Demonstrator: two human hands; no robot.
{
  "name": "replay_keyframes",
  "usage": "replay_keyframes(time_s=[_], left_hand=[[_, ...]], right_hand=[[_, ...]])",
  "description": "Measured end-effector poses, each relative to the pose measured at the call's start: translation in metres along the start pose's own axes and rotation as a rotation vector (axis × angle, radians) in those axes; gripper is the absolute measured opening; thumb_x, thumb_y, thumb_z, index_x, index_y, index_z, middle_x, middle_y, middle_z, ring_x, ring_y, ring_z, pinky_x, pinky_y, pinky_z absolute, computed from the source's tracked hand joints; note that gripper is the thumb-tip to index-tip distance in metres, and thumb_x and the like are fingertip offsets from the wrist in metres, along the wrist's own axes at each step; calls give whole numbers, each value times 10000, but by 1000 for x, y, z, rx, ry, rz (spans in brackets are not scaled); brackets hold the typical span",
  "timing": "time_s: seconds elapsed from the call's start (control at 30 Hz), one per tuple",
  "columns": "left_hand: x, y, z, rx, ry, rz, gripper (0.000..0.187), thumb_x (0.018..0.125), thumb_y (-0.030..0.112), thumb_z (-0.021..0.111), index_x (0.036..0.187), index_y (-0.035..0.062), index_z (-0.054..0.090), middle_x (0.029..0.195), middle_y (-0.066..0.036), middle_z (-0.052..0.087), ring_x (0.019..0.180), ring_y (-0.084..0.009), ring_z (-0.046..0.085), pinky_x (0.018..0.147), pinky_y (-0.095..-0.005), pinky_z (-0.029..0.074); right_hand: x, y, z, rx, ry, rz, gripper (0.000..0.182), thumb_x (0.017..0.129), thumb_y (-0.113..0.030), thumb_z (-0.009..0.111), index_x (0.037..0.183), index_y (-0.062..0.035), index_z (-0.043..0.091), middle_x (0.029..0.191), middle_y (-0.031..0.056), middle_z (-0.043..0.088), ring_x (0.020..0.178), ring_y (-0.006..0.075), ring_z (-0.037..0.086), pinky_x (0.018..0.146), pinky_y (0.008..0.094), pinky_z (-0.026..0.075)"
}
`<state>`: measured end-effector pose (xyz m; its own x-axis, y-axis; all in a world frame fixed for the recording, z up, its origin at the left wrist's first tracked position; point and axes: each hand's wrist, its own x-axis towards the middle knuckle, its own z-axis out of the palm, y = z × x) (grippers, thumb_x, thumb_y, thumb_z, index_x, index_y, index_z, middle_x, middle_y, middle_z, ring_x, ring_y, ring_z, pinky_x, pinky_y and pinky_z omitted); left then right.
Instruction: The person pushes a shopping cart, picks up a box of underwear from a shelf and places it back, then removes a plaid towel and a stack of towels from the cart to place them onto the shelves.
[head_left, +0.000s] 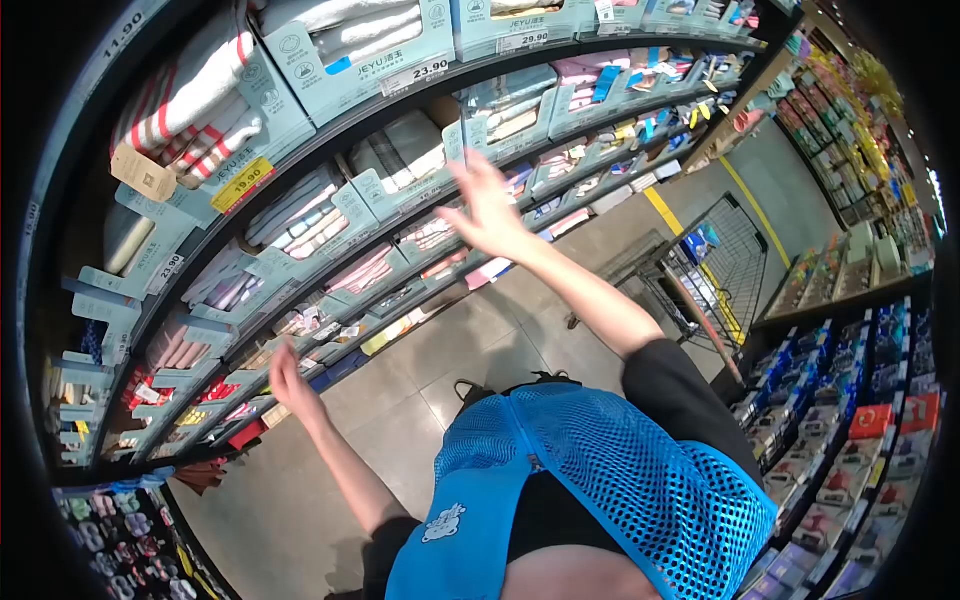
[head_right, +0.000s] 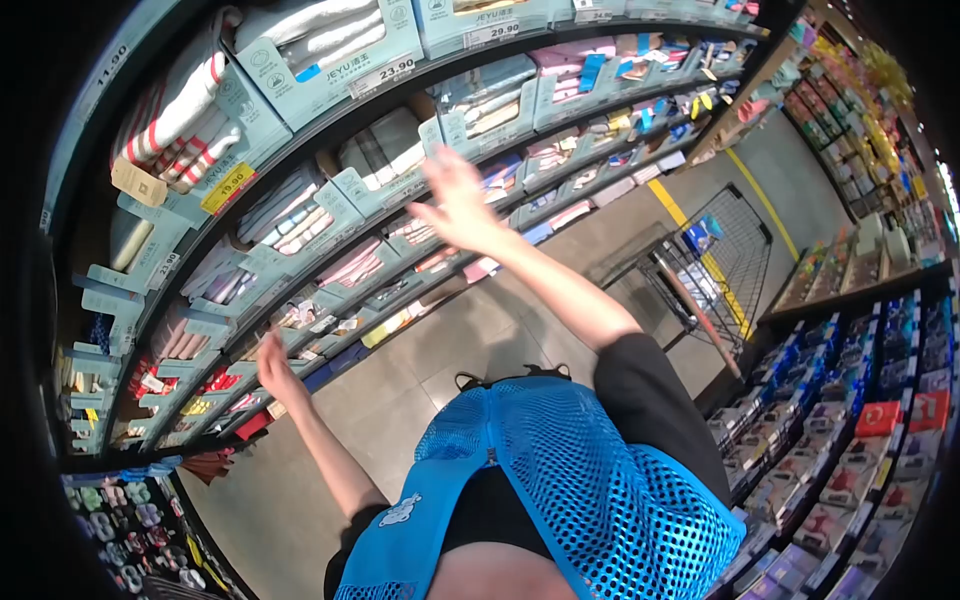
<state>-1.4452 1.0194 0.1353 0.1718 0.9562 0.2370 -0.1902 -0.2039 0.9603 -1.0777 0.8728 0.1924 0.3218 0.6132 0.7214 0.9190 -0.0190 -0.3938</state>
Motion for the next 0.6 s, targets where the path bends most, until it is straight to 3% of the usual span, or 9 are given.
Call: replay_keyframes(time_s=[0.1, 0.17, 0.23, 0.33, 0.4, 0.43, 0.5, 0.53, 0.6], left_hand=[[-112, -92, -60, -464, 432, -534, 255, 877, 202, 512, 1039, 10, 554, 1069, -82, 582, 998, -202, 556, 852, -327, 459], [-203, -168, -121, -896, 953, -1022, 173, 849, 165, 473, 959, 119, 599, 918, -16, 641, 894, -185, 595, 764, -383, 474], [-274, -201, -119, -813, 876, -1099, 168, 833, 190, 471, 924, 109, 587, 883, -26, 642, 841, -200, 607, 715, -416, 484], [-306, -203, -59, -776, 1097, -1216, 230, 827, 196, 450, 992, 91, 571, 943, -55, 633, 844, -217, 612, 721, -439, 475], [-320, -188, -13, 98, 192, -1418, 317, 809, 208, 458, 1086, 78, 542, 1014, -76, 620, 847, -256, 617, 738, -460, 473], [-317, -191, 2, 505, -257, -1401, 375, 794, 244, 486, 1110, 53, 553, 1032, -125, 623, 880, -304, 618, 786, -459, 473], [-298, -192, 45, 1259, -1221, -794, 365, 791, 263, 489, 1067, 45, 586, 1021, -174, 621, 940, -322, 604, 832, -425, 467], [-289, -182, 79, 1306, -1308, -677, 350, 792, 252, 478, 1047, 43, 596, 1001, -190, 619, 953, -325, 596, 840, -418, 464], [-269, -167, 152, 1364, -1427, -444, 323, 788, 221, 469, 1020, 43, 607, 977, -202, 618, 961, -341, 584, 844, -414, 463]], right_hand=[[-89, 59, -105, -245, 0, 298, 570, 716, -201, 644, 1216, 3, 462, 1280, 251, 403, 1187, 391, 384, 995, 452, 312], [-172, 106, -177, -482, 112, 409, 474, 754, -158, 600, 1185, -1, 482, 1272, 223, 423, 1180, 377, 391, 1002, 455, 295], [-253, 131, -247, -720, 149, 582, 417, 797, -167, 564, 1171, 3, 493, 1252, 221, 442, 1170, 377, 388, 982, 471, 292], [-394, 163, -312, -1170, -20, 922, 377, 854, -311, 508, 1054, -2, 591, 1177, 228, 513, 1128, 370, 439, 959, 513, 284], [-427, 156, -340, -771, -195, 1472, 375, 872, -357, 456, 929, -38, 645, 910, 188, 632, 853, 353, 596, 780, 470, 435], [-453, 166, -335, -1129, -230, 1113, 432, 889, -402, 423, 859, -45, 665, 756, 180, 637, 692, 354, 613, 665, 480, 453], [-443, 168, -334, -929, -55, 1345, 571, 871, -508, 342, 782, -58, 683, 780, 187, 646, 788, 371, 613, 755, 490, 438], [-417, 161, -342, -820, -233, 1566, 560, 866, -470, 322, 826, -42, 682, 837, 215, 641, 822, 382, 613, 776, 484, 442], [-415, 172, -345, -780, -267, 1608, 557, 862, -451, 315, 816, -34, 682, 837, 225, 638, 832, 384, 612, 786, 477, 445]])
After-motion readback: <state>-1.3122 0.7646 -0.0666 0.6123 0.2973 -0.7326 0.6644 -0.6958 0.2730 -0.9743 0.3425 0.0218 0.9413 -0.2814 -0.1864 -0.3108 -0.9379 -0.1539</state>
